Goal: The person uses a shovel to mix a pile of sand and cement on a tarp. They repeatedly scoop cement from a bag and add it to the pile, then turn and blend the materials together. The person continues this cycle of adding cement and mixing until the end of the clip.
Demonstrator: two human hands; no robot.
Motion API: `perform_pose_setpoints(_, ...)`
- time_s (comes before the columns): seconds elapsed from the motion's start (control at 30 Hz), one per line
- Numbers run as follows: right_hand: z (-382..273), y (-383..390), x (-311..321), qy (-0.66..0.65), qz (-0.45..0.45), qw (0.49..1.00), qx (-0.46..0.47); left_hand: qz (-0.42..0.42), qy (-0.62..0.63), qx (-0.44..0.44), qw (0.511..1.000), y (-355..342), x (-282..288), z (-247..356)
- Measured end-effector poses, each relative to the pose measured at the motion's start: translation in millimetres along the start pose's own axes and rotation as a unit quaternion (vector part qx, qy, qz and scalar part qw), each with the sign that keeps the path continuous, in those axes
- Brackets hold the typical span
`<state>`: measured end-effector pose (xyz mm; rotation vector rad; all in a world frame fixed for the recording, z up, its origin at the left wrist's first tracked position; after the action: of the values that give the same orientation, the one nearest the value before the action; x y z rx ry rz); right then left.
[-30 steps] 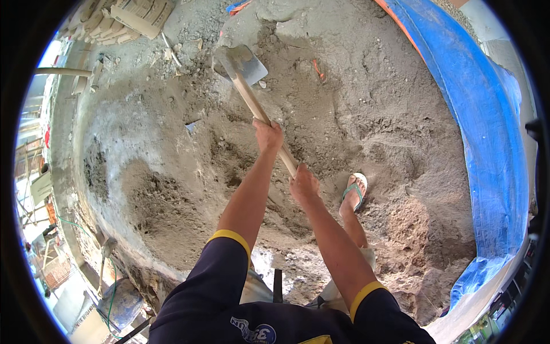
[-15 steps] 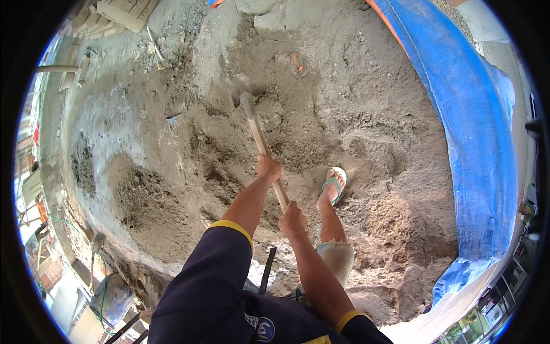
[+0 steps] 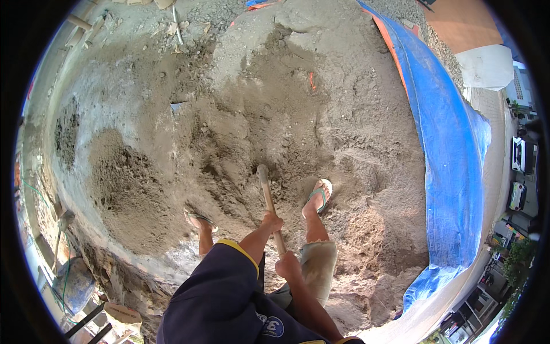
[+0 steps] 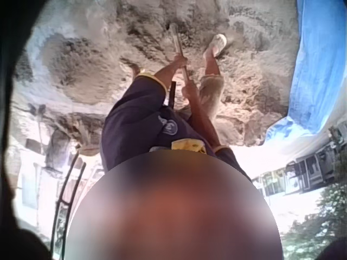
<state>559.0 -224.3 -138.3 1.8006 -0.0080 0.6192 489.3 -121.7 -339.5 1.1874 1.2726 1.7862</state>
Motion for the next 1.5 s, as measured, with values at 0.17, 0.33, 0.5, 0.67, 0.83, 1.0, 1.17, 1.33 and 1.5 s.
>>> perform_pose_setpoints(0.17,-30,2,-10,0.215,-0.117,0.956,0.158,-0.181,0.280,-0.005,0.943,83,4,-27)
perform_pose_setpoints(0.33,-127,24,-10,0.194,-0.210,0.958,-0.027,-0.266,0.485,-0.031,0.832,150,60,-56)
perform_pose_setpoints(0.5,-228,132,-79,0.152,-0.117,0.971,-0.146,-0.376,0.571,-0.066,0.727,209,160,-138)
perform_pose_setpoints(0.67,-345,238,-184,0.426,-0.124,0.895,0.042,-0.386,0.673,-0.007,0.631,242,241,-264)
perform_pose_setpoints(0.83,-413,335,-245,0.517,-0.123,0.825,0.190,-0.222,0.834,0.088,0.497,224,299,-371)
perform_pose_setpoints(1.0,-442,409,-225,0.485,-0.132,0.791,0.348,-0.079,0.928,-0.009,0.363,208,406,-497)
perform_pose_setpoints(1.17,-439,408,-172,0.383,-0.192,0.763,0.484,0.111,0.922,-0.047,0.367,272,503,-637)
perform_pose_setpoints(1.33,-446,311,-239,0.371,-0.141,0.667,0.630,0.311,0.879,-0.002,0.363,377,548,-701)
perform_pose_setpoints(1.5,-487,272,-350,0.350,-0.100,0.703,0.611,0.495,0.810,-0.047,0.311,485,571,-764)
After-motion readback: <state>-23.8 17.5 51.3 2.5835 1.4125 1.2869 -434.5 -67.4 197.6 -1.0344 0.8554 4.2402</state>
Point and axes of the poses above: each hand's wrist, its own y-axis away from the middle knuckle, its own x-axis out of the back of the hand, z = x × y, the point moved 5 cm from there along -y, towards the middle knuckle, and after that the axes turned 11 degrees about -y, right-handed, at the moved point
